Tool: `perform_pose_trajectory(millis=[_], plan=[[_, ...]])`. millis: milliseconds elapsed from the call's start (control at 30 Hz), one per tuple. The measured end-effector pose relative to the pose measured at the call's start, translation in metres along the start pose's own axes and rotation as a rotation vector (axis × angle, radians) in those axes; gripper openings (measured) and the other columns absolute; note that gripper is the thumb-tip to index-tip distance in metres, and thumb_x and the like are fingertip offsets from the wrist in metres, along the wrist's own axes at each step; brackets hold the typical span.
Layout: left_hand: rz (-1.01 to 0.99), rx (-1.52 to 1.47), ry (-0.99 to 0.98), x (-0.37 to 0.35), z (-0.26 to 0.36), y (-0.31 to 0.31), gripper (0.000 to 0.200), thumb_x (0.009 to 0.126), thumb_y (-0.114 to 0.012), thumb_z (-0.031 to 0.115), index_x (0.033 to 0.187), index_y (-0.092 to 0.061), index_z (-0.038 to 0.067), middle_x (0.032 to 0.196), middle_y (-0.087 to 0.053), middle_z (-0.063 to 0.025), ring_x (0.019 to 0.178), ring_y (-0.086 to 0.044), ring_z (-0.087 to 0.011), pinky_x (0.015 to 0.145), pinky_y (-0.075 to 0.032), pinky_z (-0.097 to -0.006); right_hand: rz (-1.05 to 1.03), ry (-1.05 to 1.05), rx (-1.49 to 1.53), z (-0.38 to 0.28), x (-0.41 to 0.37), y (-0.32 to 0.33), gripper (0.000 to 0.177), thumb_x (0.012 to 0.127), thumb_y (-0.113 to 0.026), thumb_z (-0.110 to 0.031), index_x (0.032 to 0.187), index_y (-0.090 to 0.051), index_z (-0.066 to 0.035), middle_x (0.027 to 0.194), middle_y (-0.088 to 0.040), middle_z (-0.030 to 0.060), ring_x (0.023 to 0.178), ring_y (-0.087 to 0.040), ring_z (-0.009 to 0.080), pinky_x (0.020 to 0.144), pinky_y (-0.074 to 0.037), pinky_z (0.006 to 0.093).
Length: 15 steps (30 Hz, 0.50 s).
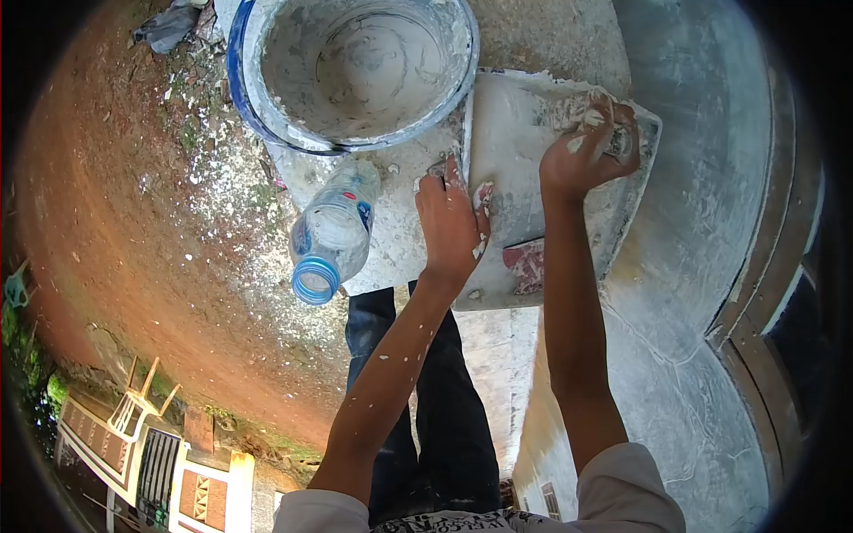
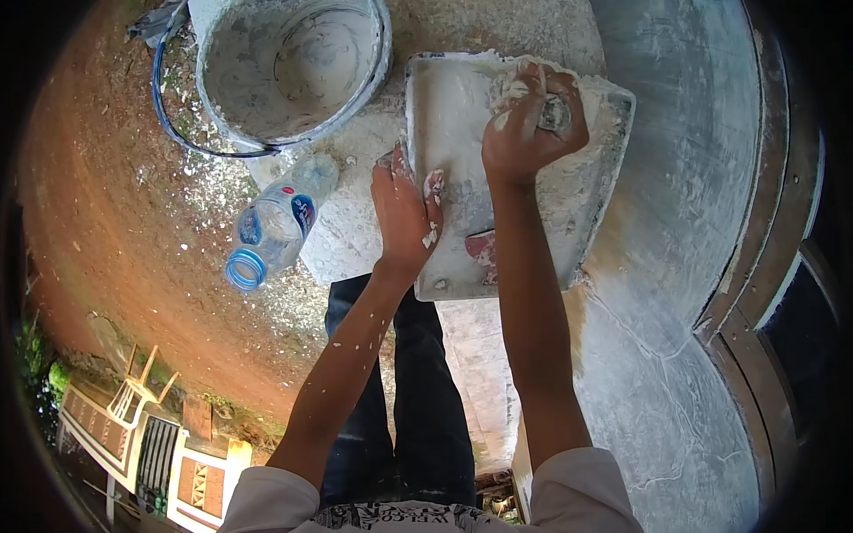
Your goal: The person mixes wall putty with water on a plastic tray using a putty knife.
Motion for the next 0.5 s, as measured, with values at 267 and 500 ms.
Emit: perform_pose_trajectory(millis=[267,500], plan=[[0.024,0.005,-0.002,0.005,0.004,-0.001,0.063,0.084,-0.06,0.004,0.138,-0.034,-0.015,0.103,-0.043,-0.0269,0.092,-0.044,-0.0401,0.084,-0.037,-0.0476,-0.01,0.045,-0.227,0.028,0.003,0.008,0.022,0.084,-0.062,0.015,0.103,-0.059,0.005,0.123,-0.036,0.0181,0.103,-0.057,0.0277,0.08,-0.059,0.0309],[0.043,0.011,-0.013,0.007,0.0,-0.001,0.076,0.071,-0.068,0.005,0.138,-0.037,-0.013,0.105,-0.044,-0.024,0.097,-0.044,-0.038,0.087,-0.036,-0.0465,-0.377,-0.403,-0.449,0.109,-0.048,0.005,0.074,0.074,-0.077,-0.016,0.134,-0.039,0.006,0.141,-0.039,0.0188,0.128,-0.039,0.0373,0.101,-0.032,0.0532]])
Point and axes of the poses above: each hand's wrist, its own x-axis towards the middle knuckle, its own y-axis out of the back of the hand, z = x × y, the point moved 4 cm from there along x, towards the middle knuckle
